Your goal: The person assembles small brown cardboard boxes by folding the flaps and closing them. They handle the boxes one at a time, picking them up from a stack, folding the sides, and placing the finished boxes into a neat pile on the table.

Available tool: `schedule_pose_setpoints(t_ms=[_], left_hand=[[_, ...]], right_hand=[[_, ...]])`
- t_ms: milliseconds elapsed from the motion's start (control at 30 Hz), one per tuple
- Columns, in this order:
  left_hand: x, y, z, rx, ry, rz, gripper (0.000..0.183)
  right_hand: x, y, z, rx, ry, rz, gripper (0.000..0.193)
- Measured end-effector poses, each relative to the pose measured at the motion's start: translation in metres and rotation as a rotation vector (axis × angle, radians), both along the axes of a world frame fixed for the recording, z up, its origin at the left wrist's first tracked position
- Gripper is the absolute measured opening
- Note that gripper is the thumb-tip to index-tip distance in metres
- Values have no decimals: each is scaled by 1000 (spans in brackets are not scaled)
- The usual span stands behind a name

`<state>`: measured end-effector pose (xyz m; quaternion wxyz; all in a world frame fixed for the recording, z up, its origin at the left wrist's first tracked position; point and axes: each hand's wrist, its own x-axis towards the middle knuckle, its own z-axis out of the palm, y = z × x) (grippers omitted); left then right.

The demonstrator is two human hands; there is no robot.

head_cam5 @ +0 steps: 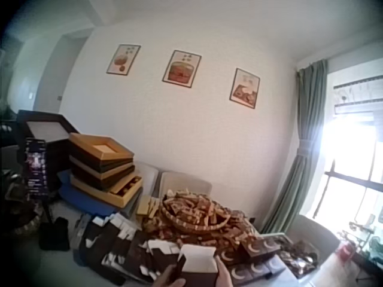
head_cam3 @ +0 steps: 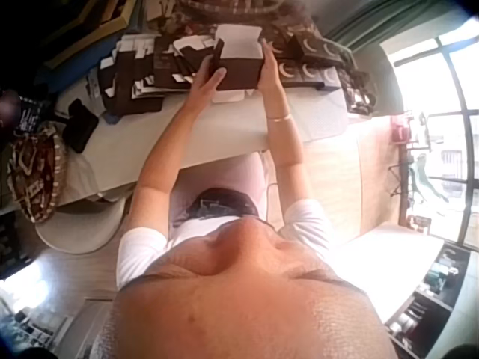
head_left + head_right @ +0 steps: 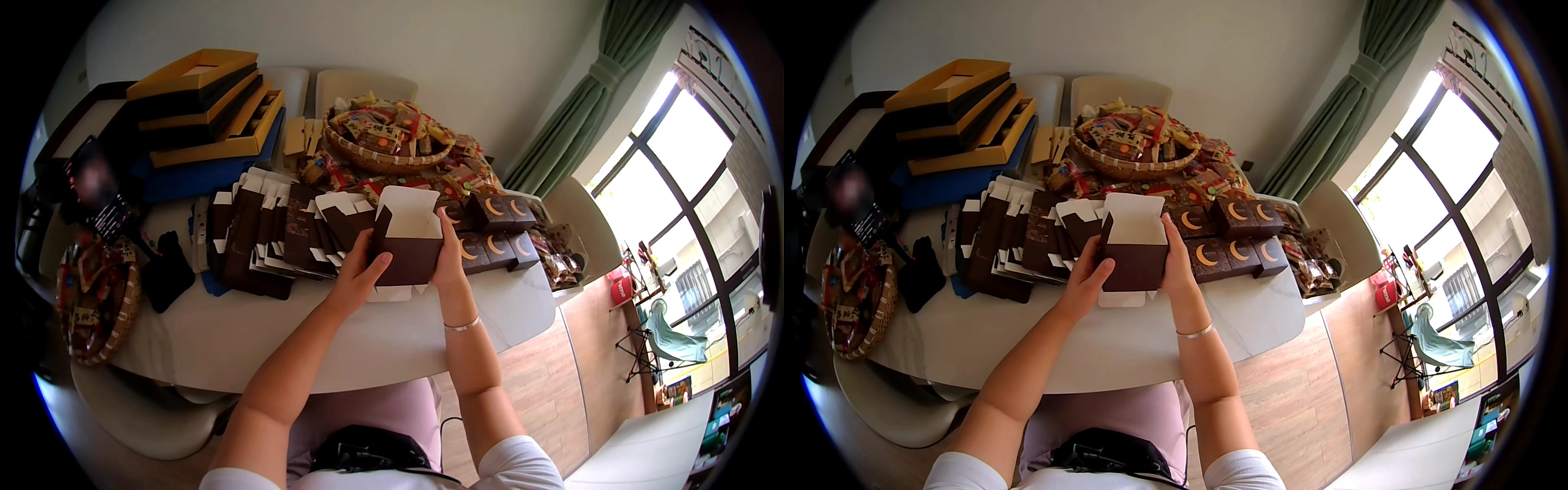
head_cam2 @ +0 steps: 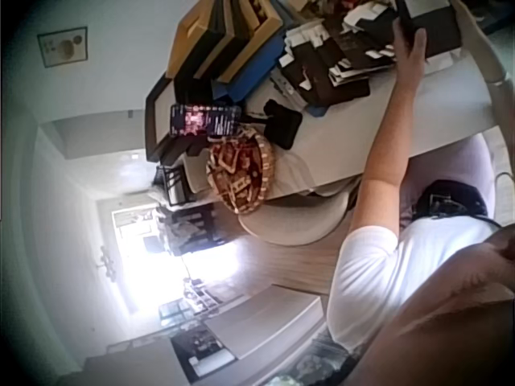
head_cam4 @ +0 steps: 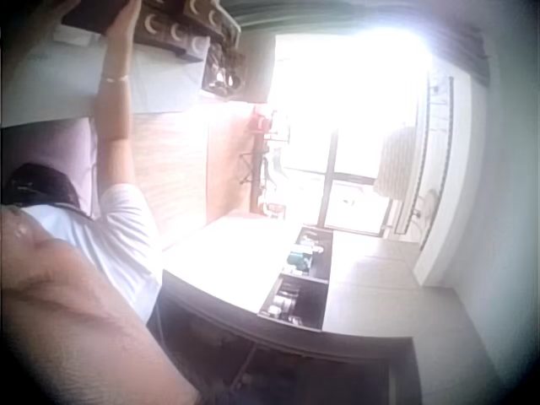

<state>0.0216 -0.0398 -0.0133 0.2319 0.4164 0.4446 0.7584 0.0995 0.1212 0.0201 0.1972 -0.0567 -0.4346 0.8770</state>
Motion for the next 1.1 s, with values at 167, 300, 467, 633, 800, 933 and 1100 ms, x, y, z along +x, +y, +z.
schedule_pose_setpoints(t_ms=[167, 300, 467, 633, 800, 933, 1100], left_hand=[[0, 1, -3, -1, 21, -2, 44], [2, 1, -2, -10, 23, 9, 44], [4, 5, -5, 43, 36, 83, 48], [7, 6, -6, 107, 226, 196, 56], [2, 5, -4, 39, 375, 207, 57], [2, 3, -1, 20, 391, 224, 46], [2, 2, -1, 5, 356, 211, 37]], right_hand=[[1, 0, 3, -12, -50, -10, 32], [1, -2, 7, 58, -18, -23, 25], [0, 1, 3, 54, -68, -39, 26], [-4, 0, 4, 85, -37, -15, 29], [-4, 0, 3, 103, -49, -13, 29], [-3, 0, 2, 94, -63, -23, 29], [-2, -4, 9, 148, -122, -59, 26]])
